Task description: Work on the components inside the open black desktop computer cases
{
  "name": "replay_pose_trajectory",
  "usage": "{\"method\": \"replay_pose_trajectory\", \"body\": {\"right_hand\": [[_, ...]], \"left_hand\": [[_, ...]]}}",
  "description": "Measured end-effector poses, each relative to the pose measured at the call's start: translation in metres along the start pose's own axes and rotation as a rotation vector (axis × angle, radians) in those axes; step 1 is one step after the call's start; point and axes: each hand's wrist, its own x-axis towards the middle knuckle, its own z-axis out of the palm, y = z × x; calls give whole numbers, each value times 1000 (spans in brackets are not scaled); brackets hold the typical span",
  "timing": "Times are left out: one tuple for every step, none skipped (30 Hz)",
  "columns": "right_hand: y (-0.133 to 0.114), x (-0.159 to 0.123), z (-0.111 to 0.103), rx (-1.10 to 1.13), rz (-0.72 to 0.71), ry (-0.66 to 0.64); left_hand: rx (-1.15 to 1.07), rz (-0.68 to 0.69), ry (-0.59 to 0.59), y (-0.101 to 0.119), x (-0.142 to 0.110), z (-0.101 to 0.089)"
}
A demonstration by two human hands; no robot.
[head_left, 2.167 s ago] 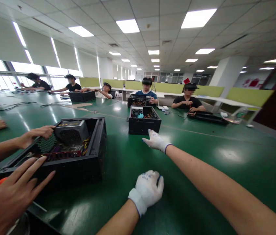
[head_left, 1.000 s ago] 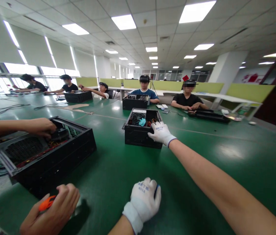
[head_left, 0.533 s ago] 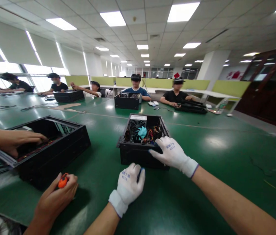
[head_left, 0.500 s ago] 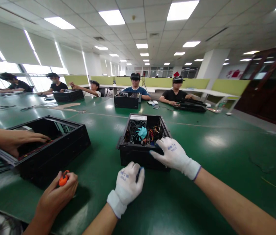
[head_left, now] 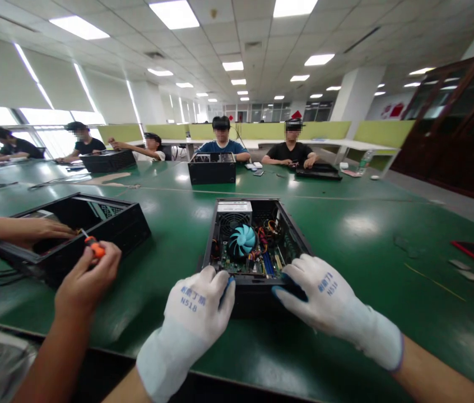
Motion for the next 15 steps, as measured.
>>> {"method": "replay_pose_trajectory", "body": {"right_hand": [[-2,-5,-2,11,-3,1],[-4,-10,-4,21,-8,7],[-7,-15,-6,28,-15,16],[-9,-20,-8,31,-21,25],[-11,-24,-10,32,-26,31],[-14,-29,-12,35,-31,32],[-16,-33,-14,40,-33,29],[-18,-38,-17,50,-35,22],[-20,-43,-19,63,-36,15],[-21,-49,-22,77,-38,14],[-23,-54,-25,90,-40,15],[-25,-59,-28,103,-46,17],[-27,-63,-31,115,-54,17],[-29,-67,-34,125,-66,18],[-31,-70,-37,132,-77,24]], "left_hand": [[0,10,-6,3,-4,-2],[-2,16,-12,5,-8,-5],[-4,22,-20,7,-12,-7],[-7,31,-32,9,-15,-10],[-9,48,-47,10,-17,-13],[-11,70,-64,12,-19,-16],[-12,94,-79,13,-22,-19],[-15,116,-88,15,-24,-23],[-22,135,-88,17,-26,-26],[-34,148,-84,19,-29,-29],[-52,160,-78,21,-32,-32],[-75,174,-74,23,-35,-34],[-98,186,-76,25,-37,-36],[-119,197,-83,27,-40,-38],[-136,209,-91,28,-43,-40]]}}
